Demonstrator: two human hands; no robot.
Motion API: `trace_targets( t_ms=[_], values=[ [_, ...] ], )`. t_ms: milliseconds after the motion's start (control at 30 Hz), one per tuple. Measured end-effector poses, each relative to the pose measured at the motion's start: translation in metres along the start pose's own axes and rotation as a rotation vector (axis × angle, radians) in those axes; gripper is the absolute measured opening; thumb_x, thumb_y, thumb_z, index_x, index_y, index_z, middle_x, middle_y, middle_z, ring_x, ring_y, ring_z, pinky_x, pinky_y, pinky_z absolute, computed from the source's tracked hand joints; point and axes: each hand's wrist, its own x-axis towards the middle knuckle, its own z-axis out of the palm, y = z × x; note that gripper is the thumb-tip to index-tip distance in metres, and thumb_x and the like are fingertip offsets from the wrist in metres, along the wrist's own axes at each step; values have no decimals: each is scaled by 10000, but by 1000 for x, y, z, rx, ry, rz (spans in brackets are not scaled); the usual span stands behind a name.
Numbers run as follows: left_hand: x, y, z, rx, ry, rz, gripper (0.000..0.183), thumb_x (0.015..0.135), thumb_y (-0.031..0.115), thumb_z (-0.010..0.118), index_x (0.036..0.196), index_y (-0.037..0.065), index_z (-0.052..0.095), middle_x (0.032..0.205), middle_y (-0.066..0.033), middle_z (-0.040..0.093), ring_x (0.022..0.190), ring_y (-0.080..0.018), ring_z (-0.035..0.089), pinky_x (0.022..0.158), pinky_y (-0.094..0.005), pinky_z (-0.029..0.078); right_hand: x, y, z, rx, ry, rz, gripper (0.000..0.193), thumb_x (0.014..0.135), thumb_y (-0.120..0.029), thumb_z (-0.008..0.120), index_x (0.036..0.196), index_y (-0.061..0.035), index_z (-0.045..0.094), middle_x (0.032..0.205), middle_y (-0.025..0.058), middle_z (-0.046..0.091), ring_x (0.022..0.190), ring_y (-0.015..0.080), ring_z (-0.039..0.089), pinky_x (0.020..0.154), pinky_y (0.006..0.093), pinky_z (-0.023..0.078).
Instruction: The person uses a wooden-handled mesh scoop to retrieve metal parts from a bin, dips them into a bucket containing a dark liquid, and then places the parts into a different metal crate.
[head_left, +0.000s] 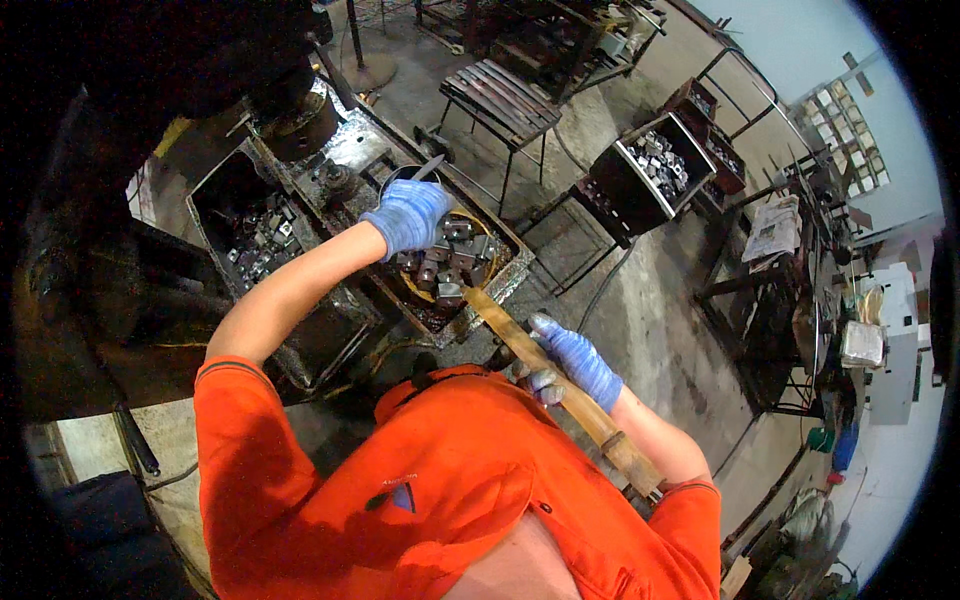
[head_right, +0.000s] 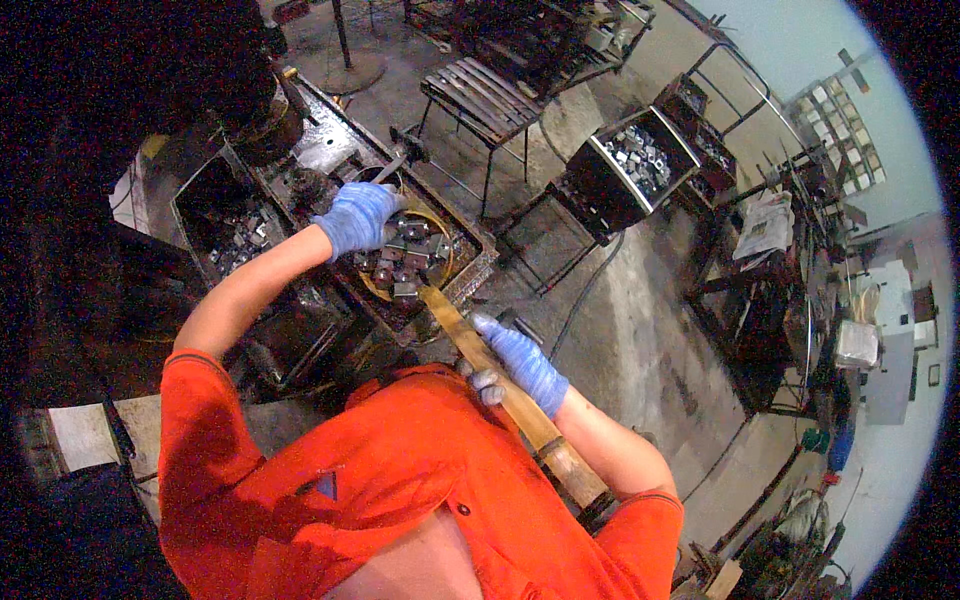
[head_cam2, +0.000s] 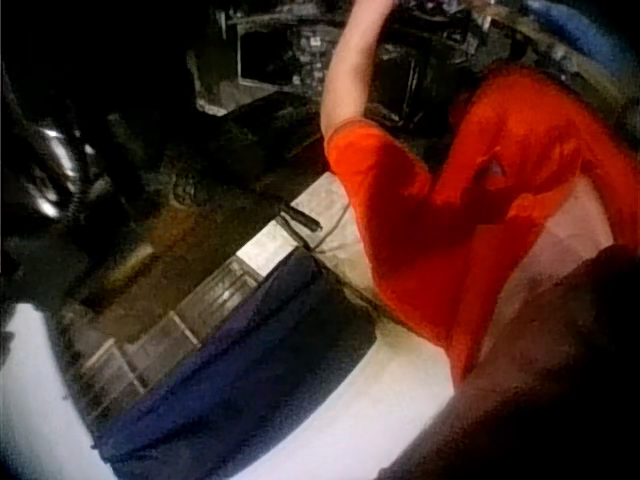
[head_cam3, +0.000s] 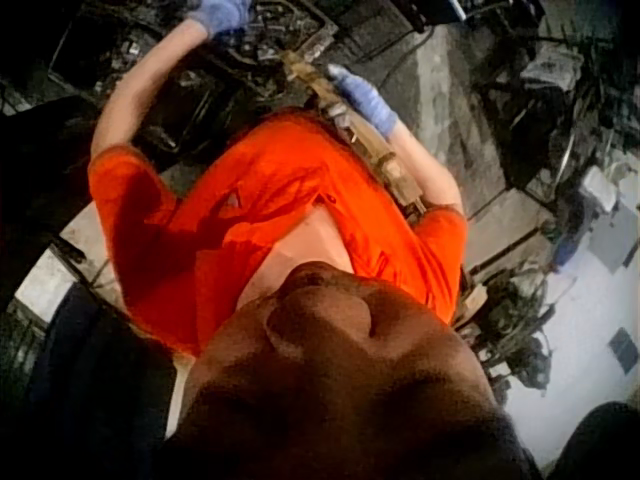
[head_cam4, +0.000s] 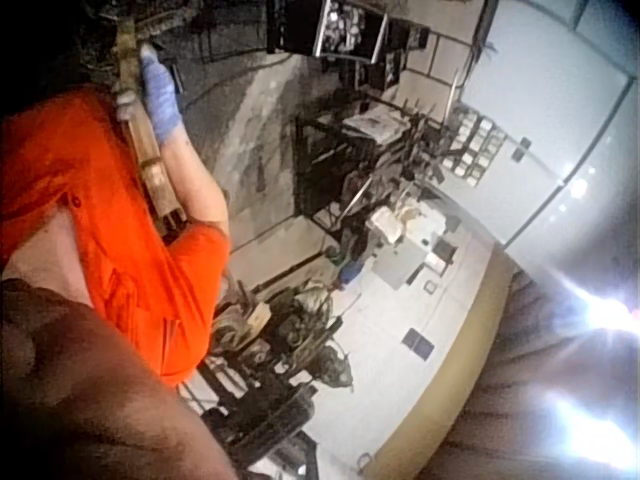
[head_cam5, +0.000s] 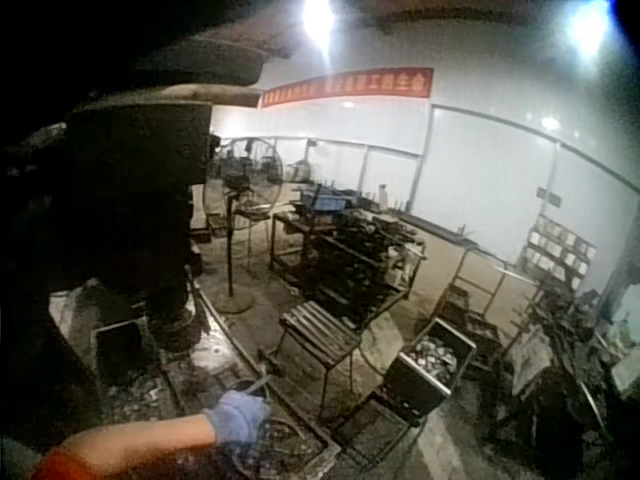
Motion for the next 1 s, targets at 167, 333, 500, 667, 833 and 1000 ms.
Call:
trace_targets(
  t_ms=[167,333,500,667,833,1000],
  values=[
    [3,9,2,-87,106,188,288,702,281,616,951,137,617,866,-124,585,802,-316,597,660,-437,474,2,1,-3,11,-11,17,349,884,-462,452,950,-122,498,652,44,507,401,81,403,303,204,342],
    [-1,11,-7,-68,-7,252,244,747,326,589,919,157,628,808,-122,589,776,-314,601,635,-430,467,2,2,-4,16,2,11,342,882,-460,455,965,-132,504,654,49,520,400,91,419,300,216,356],
    [-1,-2,0,-108,-30,182,287,750,344,587,960,151,624,782,-129,617,773,-316,603,651,-424,469,1,2,-1,19,-6,4,330,882,-451,460,976,-138,505,672,62,537,401,104,427,303,229,366],
    [-16,-11,-32,-234,62,136,347,738,338,602,1016,131,613,848,-144,628,815,-324,599,695,-421,469,-5,2,9,-39,39,34,365,880,-478,442,983,-133,505,643,58,520,400,106,417,309,225,348],
    [-62,-30,-45,-764,325,94,308,749,259,604,989,67,627,903,-144,639,833,-253,619,750,-361,478,-5,1,6,-5,34,150,401,880,-497,423,953,-112,511,578,23,442,385,83,356,311,200,282],
    [-132,15,14,-1395,-6,6,261,798,201,601,945,-13,632,799,-79,643,642,-109,592,592,-257,496,3,6,-2,46,-48,163,429,876,-510,416,915,-94,517,557,5,408,374,59,310,303,191,234]
  ],
)
